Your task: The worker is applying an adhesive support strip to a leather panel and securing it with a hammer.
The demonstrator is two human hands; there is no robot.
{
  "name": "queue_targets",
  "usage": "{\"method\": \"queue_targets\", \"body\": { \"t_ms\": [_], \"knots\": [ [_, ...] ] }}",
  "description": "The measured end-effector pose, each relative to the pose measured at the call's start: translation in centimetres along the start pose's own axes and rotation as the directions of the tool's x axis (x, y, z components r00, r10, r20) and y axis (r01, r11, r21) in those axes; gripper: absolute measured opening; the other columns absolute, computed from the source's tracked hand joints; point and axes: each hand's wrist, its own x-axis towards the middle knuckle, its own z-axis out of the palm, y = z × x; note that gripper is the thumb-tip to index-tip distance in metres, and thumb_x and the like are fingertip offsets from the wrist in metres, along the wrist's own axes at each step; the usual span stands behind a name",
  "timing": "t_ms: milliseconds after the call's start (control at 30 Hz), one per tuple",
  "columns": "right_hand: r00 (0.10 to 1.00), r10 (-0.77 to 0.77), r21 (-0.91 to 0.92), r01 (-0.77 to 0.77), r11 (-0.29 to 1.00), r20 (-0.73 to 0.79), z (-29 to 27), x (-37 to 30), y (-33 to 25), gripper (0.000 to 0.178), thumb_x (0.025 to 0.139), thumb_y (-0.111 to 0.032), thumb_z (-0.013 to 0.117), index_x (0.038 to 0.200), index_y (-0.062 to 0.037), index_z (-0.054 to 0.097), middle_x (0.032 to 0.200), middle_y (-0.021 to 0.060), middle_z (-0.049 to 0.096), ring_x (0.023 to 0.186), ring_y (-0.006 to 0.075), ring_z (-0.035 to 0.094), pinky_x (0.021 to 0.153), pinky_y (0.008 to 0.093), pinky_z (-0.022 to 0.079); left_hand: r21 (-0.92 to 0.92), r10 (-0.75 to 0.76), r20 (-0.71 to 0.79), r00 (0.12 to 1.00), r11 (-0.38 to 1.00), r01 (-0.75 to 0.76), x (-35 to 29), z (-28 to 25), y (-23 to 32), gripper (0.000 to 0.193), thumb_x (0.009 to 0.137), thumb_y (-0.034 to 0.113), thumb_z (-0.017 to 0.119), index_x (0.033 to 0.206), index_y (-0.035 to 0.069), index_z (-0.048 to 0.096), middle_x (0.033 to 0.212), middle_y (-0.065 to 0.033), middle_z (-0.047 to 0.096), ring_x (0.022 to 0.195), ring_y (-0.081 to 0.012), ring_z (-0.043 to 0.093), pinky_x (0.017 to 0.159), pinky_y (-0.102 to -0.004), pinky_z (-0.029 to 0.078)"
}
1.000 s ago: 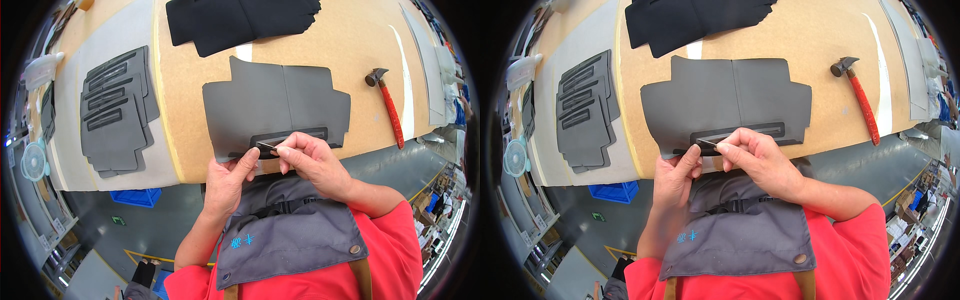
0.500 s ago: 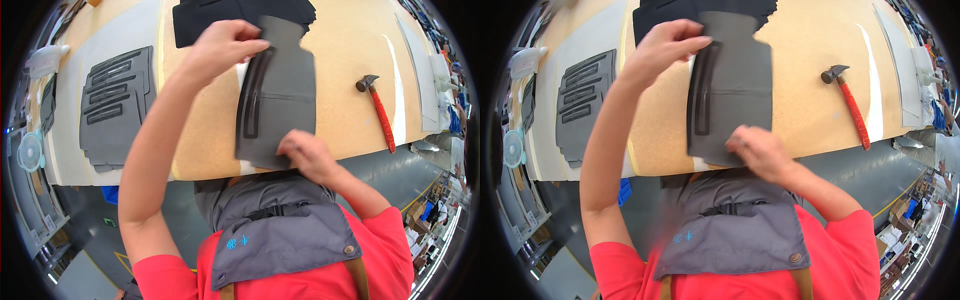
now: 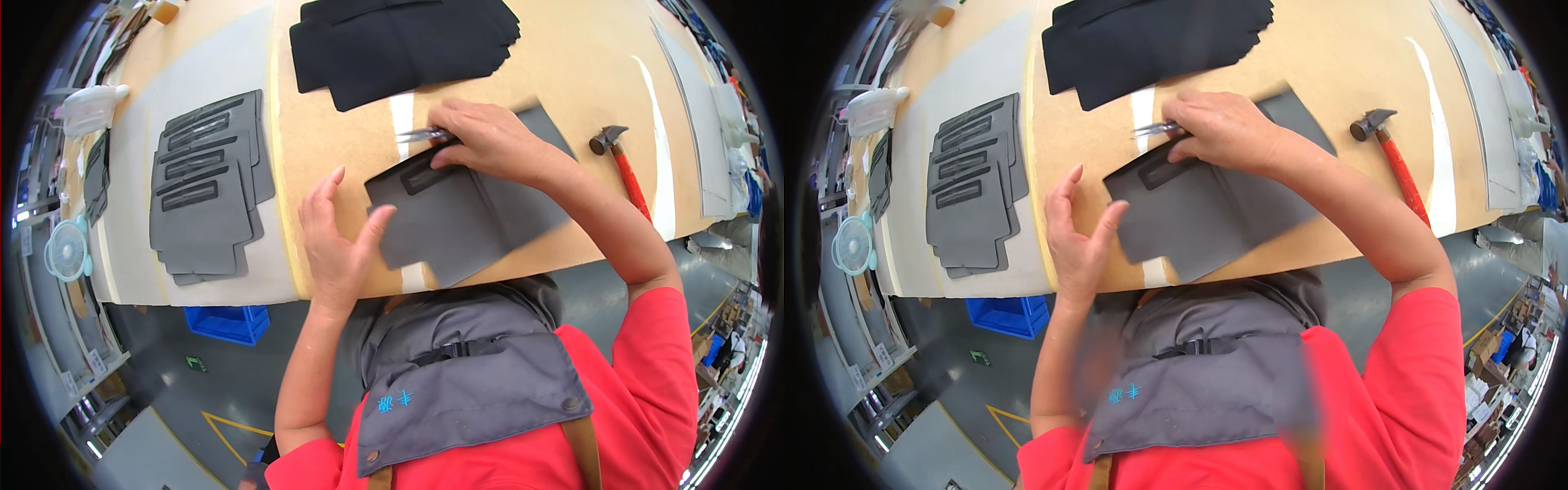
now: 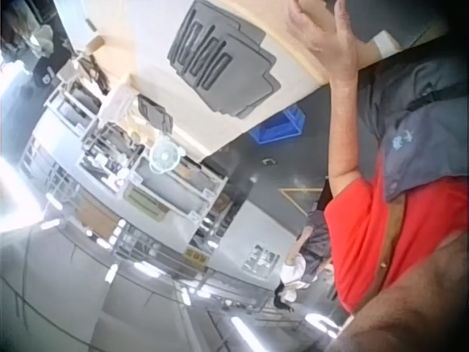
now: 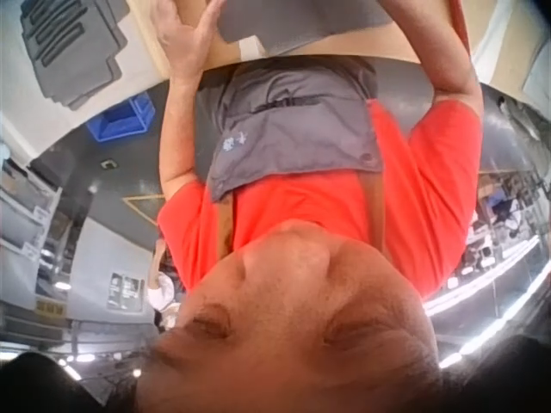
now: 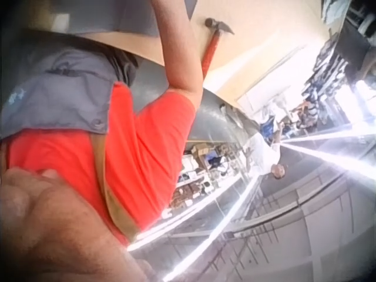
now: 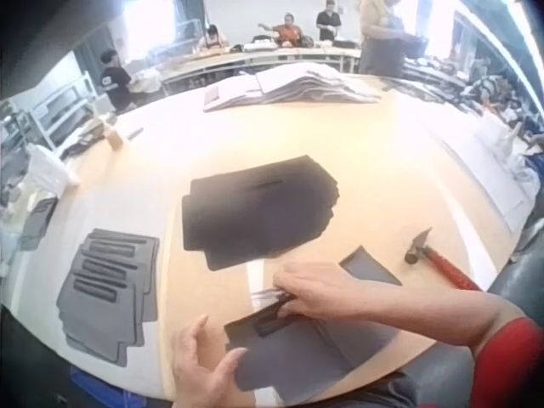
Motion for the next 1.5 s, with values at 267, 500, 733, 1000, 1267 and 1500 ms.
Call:
{"method": "queue_targets", "body": {
  "t_ms": [267, 500, 733, 1000, 1267, 1500],
  "knots": [
    [0.916, 0.205, 0.397, -0.340, 0.853, 0.344, -1.0, -2.1, -0.9, 0.029, 0.089, -0.026, 0.078, 0.097, -0.0020, 0.064, 0.075, 0.0038, 0.060, 0.072, 0.0122, 0.053, 0.066, 0.0306, 0.045, -0.478, -0.226, 0.522, 0.822, 0.721, 0.502, 3.1, -1.7, 1.5, 0.058, 0.081, 0.015, 0.087, 0.129, -0.005, 0.062, 0.113, -0.0121, 0.072, 0.100, -0.0180, 0.070, 0.087, -0.0302, 0.057],
    [0.898, 0.278, 0.541, -0.429, 0.723, 0.340, 0.0, -2.4, -2.0, 0.020, 0.093, -0.022, 0.075, 0.094, -0.0032, 0.068, 0.073, -0.0011, 0.060, 0.071, 0.0066, 0.052, 0.065, 0.0273, 0.044, -0.492, -0.360, 0.726, 0.585, 0.322, 0.809, 3.4, -1.3, 2.4, 0.031, 0.088, 0.011, 0.081, 0.114, -0.002, 0.071, 0.099, -0.0076, 0.074, 0.086, -0.0132, 0.070, 0.074, -0.0288, 0.058],
    [0.958, 0.212, 0.506, -0.283, 0.814, 0.195, 1.1, -2.7, -1.7, 0.017, 0.096, -0.019, 0.071, 0.093, -0.0020, 0.066, 0.072, 0.0021, 0.057, 0.070, 0.0118, 0.053, 0.065, 0.0303, 0.044, -0.435, -0.260, 0.865, 0.429, 0.037, 0.900, 3.2, -1.5, 2.0, 0.026, 0.089, 0.009, 0.079, 0.111, -0.002, 0.071, 0.100, -0.0075, 0.073, 0.085, -0.0131, 0.069, 0.072, -0.0292, 0.058],
    [0.984, 0.081, 0.392, -0.014, 0.920, -0.156, -0.3, -4.7, -2.6, 0.023, 0.098, -0.018, 0.069, 0.114, -0.0003, 0.069, 0.081, 0.0067, 0.061, 0.073, 0.0178, 0.058, 0.069, 0.0313, 0.047, -0.455, -0.392, 0.769, 0.505, 0.219, 0.863, 3.6, -2.0, 2.8, 0.026, 0.090, 0.011, 0.078, 0.112, 0.000, 0.072, 0.098, -0.0064, 0.073, 0.084, -0.0120, 0.068, 0.071, -0.0280, 0.057],
    [0.882, 0.406, 0.721, -0.442, 0.534, 0.240, -0.7, -7.0, -4.2, 0.023, 0.100, -0.021, 0.069, 0.108, 0.0004, 0.071, 0.081, -0.0020, 0.065, 0.072, 0.0032, 0.053, 0.062, 0.0232, 0.044, -0.449, -0.374, 0.776, 0.507, 0.237, 0.862, 3.4, -1.7, 3.0, 0.028, 0.089, 0.013, 0.080, 0.113, -0.001, 0.073, 0.098, -0.0065, 0.073, 0.084, -0.0113, 0.068, 0.071, -0.0274, 0.056],
    [0.852, 0.432, 0.693, -0.502, 0.517, 0.295, -0.1, -6.8, -4.7, 0.021, 0.099, -0.021, 0.068, 0.104, -0.0007, 0.071, 0.081, -0.0017, 0.065, 0.074, 0.0032, 0.055, 0.064, 0.0220, 0.044, -0.454, -0.361, 0.772, 0.523, 0.263, 0.851, 3.0, -1.6, 3.1, 0.027, 0.089, 0.013, 0.081, 0.111, 0.000, 0.074, 0.097, -0.0054, 0.073, 0.084, -0.0102, 0.067, 0.072, -0.0262, 0.055]
  ]
}}
